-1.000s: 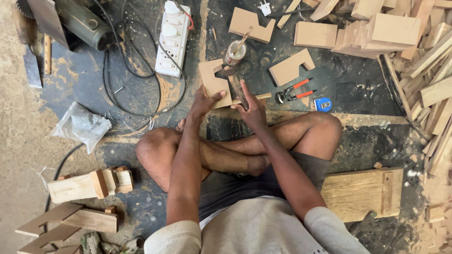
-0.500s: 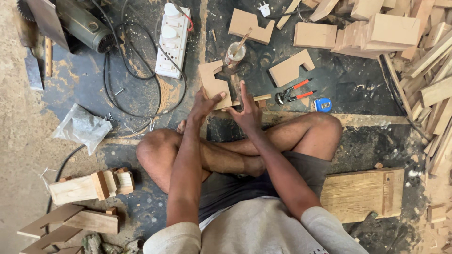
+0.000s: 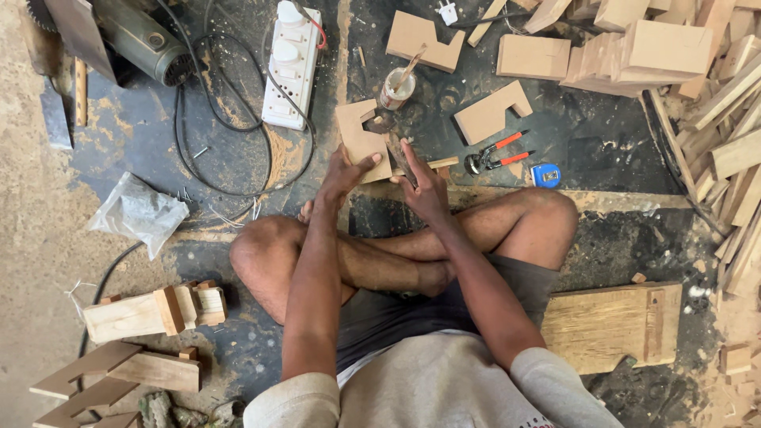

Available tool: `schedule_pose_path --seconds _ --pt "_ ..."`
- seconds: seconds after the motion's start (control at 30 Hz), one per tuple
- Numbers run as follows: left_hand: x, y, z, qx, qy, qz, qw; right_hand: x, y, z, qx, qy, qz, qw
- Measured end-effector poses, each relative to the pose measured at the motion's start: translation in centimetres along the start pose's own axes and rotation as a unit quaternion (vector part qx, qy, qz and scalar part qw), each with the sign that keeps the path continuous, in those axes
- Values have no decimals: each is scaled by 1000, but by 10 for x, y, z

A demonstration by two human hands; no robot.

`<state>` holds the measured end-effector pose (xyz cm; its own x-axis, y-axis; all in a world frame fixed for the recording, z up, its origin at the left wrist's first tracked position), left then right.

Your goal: The person sits on the floor and assembles small wooden pieces into a larger structure. They use a hammer to drive nails and pliers to trim protruding nail ends, repeatedly joining L-shaped and rectangular wooden components.

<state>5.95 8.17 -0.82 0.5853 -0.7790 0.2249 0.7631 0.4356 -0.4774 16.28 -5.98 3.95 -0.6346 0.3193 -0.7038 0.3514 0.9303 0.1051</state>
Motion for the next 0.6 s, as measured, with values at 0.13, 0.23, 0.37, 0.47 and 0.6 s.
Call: schedule_pose_path --seconds 0.13,0.23,0.37,0.47,0.6 --pt "0 -1 0 -26 8 -5 1000 1 0 2 12 8 -22 1000" --pt "-1 0 2 -19 7 -6 1000 0 0 2 17 -1 -18 1000" --pt "-1 1 0 -24 17 -2 1000 1 1 1 28 -16 -6 999" --pt "-1 2 0 -5 8 -12 1000 2 0 2 46 -16 -7 999" --pt "-1 1 0 -4 18 -15 1000 2 0 3 67 -23 -21 997"
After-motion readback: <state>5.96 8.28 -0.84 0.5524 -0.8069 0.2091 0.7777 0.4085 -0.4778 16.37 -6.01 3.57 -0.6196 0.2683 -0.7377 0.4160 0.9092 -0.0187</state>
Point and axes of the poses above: each hand's wrist, its own y-axis towards the middle knuckle, its own x-axis out of the palm, z = x × y, the point moved 5 cm from there along y, towards the middle knuckle, and after that the axes turned 12 degrees about -z, right-handed, at the moved point
